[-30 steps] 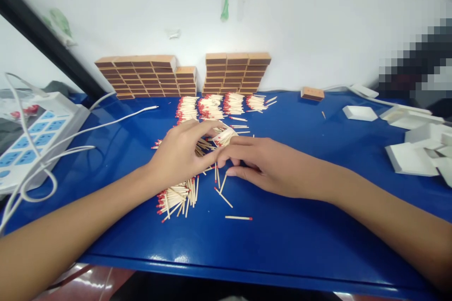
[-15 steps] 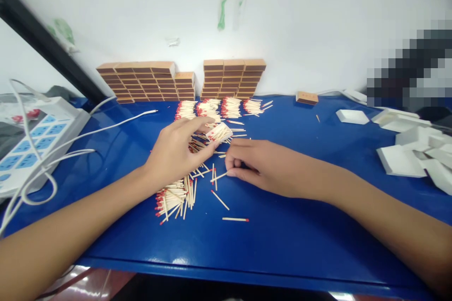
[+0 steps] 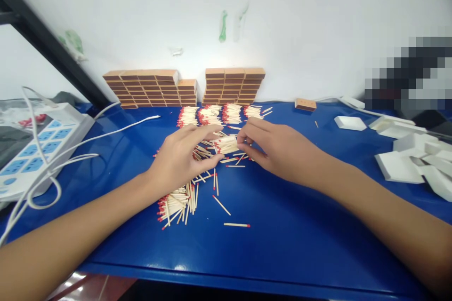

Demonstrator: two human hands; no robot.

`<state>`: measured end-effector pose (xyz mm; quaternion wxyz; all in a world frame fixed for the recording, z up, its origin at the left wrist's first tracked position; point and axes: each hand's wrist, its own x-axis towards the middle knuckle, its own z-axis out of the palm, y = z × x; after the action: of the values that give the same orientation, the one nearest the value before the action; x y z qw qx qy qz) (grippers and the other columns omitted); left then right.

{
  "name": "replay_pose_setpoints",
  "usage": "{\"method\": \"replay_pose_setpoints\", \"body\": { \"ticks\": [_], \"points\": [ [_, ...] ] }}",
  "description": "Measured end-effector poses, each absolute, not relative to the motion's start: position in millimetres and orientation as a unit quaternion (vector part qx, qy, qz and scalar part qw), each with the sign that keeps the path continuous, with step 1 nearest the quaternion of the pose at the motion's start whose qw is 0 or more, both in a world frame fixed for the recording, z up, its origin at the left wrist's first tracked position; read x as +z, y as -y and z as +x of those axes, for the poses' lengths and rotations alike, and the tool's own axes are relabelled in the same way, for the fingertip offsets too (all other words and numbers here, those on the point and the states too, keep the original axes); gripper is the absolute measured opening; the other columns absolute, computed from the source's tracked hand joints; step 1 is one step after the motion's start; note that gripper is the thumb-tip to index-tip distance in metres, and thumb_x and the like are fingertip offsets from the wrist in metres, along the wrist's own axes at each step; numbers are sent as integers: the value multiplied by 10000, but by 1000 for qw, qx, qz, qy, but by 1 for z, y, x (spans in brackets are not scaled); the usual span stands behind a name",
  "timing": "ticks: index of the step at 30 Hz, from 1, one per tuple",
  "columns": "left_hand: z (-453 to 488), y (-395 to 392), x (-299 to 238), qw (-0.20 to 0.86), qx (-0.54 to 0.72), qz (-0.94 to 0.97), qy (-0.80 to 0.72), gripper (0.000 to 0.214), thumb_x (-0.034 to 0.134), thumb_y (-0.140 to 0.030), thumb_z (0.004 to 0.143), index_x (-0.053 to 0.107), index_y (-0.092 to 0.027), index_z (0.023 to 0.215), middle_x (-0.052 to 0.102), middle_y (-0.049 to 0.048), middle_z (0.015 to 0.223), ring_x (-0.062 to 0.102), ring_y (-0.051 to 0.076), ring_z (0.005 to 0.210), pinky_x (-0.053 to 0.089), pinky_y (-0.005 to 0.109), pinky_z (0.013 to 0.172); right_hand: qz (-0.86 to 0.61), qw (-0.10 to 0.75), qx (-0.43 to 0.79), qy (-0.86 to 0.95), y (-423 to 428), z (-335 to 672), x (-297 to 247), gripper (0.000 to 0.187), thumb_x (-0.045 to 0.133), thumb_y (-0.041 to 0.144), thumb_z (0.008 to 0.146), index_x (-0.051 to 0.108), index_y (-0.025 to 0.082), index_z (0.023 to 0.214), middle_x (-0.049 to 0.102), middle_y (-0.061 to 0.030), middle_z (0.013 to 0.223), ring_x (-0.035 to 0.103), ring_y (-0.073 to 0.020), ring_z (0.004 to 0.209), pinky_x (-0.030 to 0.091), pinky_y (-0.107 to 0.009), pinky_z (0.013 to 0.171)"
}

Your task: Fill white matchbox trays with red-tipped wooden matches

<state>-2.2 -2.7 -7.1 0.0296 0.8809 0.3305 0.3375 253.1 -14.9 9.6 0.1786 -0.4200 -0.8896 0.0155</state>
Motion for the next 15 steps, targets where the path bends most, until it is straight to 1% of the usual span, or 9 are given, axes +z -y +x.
{"method": "replay_pose_setpoints", "body": {
  "ticks": [2, 5, 7, 10, 12, 15],
  "points": [
    [-2, 3, -6, 18, 335, 883, -328, 522, 784, -315, 888, 599, -246, 1372, 768, 29, 1174, 727, 187, 1078, 581, 355, 998, -419, 172, 5, 892, 16, 253, 10, 150, 472, 230, 1016, 605, 168, 980, 620, -67, 1005, 504, -129, 716, 344, -278, 659],
    [-2, 2, -6, 7, 328, 884, -333, 502, 761, -317, 903, 598, -254, 1373, 766, 31, 1182, 725, 197, 1072, 583, 366, 985, -425, 178, 11, 887, 15, 255, 11, 152, 482, 234, 1003, 616, 169, 975, 632, -74, 1012, 534, -138, 744, 354, -281, 670],
    [-3, 1, -6, 3, 327, 879, -348, 492, 753, -313, 902, 602, -252, 1366, 770, 29, 1172, 725, 202, 1068, 579, 373, 985, -424, 189, 34, 885, 14, 256, 12, 129, 510, 232, 982, 623, 173, 962, 639, -66, 991, 554, -141, 767, 367, -280, 686],
    [-3, 0, -5, 2, 325, 861, -392, 485, 764, -305, 883, 620, -253, 1344, 778, 19, 1152, 721, 215, 1077, 567, 384, 989, -415, 186, 101, 885, 17, 256, 15, 76, 574, 220, 931, 642, 187, 919, 646, -33, 909, 557, -135, 770, 383, -271, 703],
    [-2, 0, -4, 2, 329, 847, -417, 457, 768, -306, 876, 642, -259, 1313, 781, 10, 1144, 719, 218, 1082, 564, 381, 977, -407, 154, 153, 887, 21, 253, 19, 48, 606, 207, 894, 644, 196, 867, 644, -10, 851, 542, -127, 747, 386, -267, 699],
    [-1, 1, -3, 6, 338, 843, -419, 439, 767, -306, 874, 650, -254, 1293, 780, 8, 1148, 720, 210, 1085, 567, 367, 968, -390, 90, 214, 891, 31, 247, 22, 59, 624, 174, 852, 616, 198, 799, 644, 4, 818, 518, -121, 718, 379, -270, 684]
  ]
}}
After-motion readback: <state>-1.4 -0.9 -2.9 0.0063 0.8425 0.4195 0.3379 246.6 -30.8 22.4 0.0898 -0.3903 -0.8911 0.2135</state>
